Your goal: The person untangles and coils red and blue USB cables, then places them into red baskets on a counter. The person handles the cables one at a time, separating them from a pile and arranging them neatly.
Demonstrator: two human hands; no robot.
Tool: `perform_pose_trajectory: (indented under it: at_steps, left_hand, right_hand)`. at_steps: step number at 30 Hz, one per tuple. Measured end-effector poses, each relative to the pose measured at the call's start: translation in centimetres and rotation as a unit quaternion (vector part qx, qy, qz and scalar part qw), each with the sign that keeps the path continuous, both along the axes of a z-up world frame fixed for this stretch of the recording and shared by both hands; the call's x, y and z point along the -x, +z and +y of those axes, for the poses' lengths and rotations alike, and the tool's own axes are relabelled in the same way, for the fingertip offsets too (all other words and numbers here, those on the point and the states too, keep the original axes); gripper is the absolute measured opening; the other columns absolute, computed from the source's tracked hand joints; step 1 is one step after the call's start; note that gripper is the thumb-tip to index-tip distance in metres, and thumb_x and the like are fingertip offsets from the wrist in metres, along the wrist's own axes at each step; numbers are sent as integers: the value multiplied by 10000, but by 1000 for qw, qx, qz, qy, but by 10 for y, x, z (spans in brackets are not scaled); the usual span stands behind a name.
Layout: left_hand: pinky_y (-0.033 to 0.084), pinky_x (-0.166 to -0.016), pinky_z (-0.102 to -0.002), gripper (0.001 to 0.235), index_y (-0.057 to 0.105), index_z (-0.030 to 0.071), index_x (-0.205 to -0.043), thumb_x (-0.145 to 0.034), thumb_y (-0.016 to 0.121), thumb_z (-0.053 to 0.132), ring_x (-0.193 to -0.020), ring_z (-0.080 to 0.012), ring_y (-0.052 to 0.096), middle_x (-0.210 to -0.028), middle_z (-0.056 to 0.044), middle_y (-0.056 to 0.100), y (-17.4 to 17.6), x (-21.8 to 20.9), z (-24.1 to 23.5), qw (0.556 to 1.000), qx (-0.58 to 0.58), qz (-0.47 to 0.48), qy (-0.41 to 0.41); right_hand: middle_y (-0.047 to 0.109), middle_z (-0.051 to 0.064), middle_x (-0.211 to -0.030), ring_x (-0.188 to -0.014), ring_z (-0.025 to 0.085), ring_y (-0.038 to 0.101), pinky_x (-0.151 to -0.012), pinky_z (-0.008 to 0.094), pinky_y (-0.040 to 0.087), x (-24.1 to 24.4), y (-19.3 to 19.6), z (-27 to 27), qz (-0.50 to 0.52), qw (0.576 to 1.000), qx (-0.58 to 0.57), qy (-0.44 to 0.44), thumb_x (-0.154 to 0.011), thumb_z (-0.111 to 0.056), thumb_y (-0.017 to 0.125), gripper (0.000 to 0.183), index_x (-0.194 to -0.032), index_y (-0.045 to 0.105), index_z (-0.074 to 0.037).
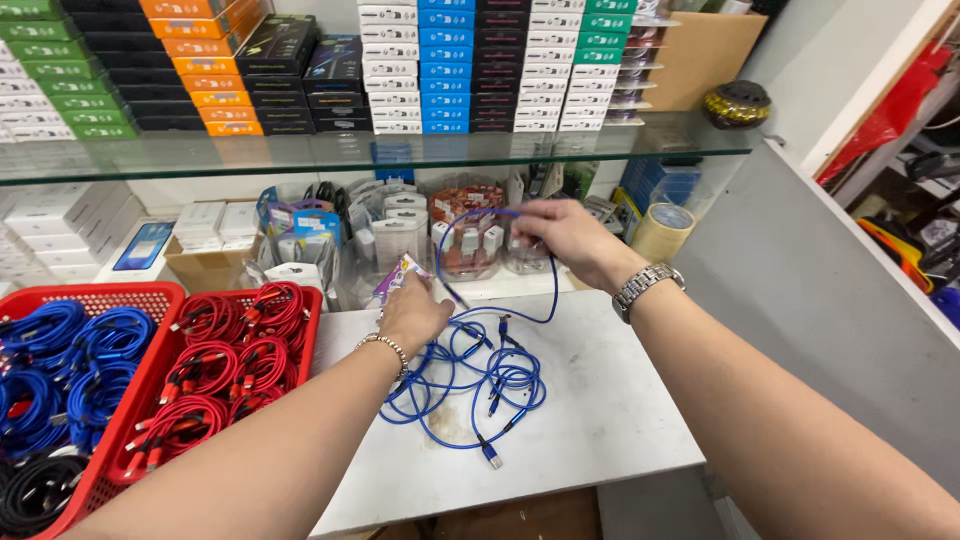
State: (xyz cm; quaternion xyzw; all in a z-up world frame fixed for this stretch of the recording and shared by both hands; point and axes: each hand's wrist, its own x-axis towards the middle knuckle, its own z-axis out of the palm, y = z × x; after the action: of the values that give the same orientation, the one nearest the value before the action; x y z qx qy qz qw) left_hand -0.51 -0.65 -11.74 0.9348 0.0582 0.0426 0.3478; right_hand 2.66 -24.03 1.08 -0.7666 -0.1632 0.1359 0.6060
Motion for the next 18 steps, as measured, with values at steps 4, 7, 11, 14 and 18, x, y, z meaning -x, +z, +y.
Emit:
perform_pose_trajectory:
  at_steps: [4, 7, 11, 14, 18]
  left_hand:
    - [470, -1018, -399, 693, 578, 103, -1390, -756, 788, 288, -1212, -289, 618, -1270, -98, 669, 15, -20, -17, 968, 180, -61, -162]
    - [483, -982, -368, 439, 674, 99, -1300, -895, 626, 260, -1177, -210, 663, -1235, -70, 726, 26, -34, -28, 916, 326, 91, -214]
    - [495, -930, -390, 509, 699, -53, -1295, -937, 615, 300, -1122, -208, 668, -1292, -134, 738, 26, -34, -32, 889, 334, 174, -260]
    - [548, -1042, -443, 642, 518, 130, -1407, -807, 733, 203, -1276, -287, 626, -1441, -143, 593, 22, -22, -28, 948, 164, 141, -233]
    - [269, -1190, -477, 1087, 177, 237, -1633, -769, 835, 206, -1484, -435, 184, -1638, -212, 119, 28, -4, -33, 976, -67, 16, -204]
  right_hand:
    - [663, -17, -917, -813, 67, 553, -761, 216, 490, 10, 16, -8, 36, 997, -66, 4, -1036, -125, 558, 287, -1237, 698, 24]
    - [528, -54, -769, -714, 66, 471, -683, 220, 448, 23, 32, -23, 25, 998, -41, -49, -1058, -218, 491, 283, -1220, 663, -61]
    - [467, -76, -757, -686, 54, 405, -698, 234, 375, 44, 49, -29, 31, 986, -166, -16, -1059, -228, 509, 280, -1219, 652, -48]
    - [487, -62, -770, -724, 68, 459, -829, 269, 443, 62, 60, -33, 51, 966, -249, -39, -1034, -262, 522, 284, -1188, 647, -59]
    - [455, -32, -716, -663, 97, 411, -886, 295, 467, 77, 65, -39, 100, 945, -311, -23, -1022, -326, 562, 324, -976, 697, -35]
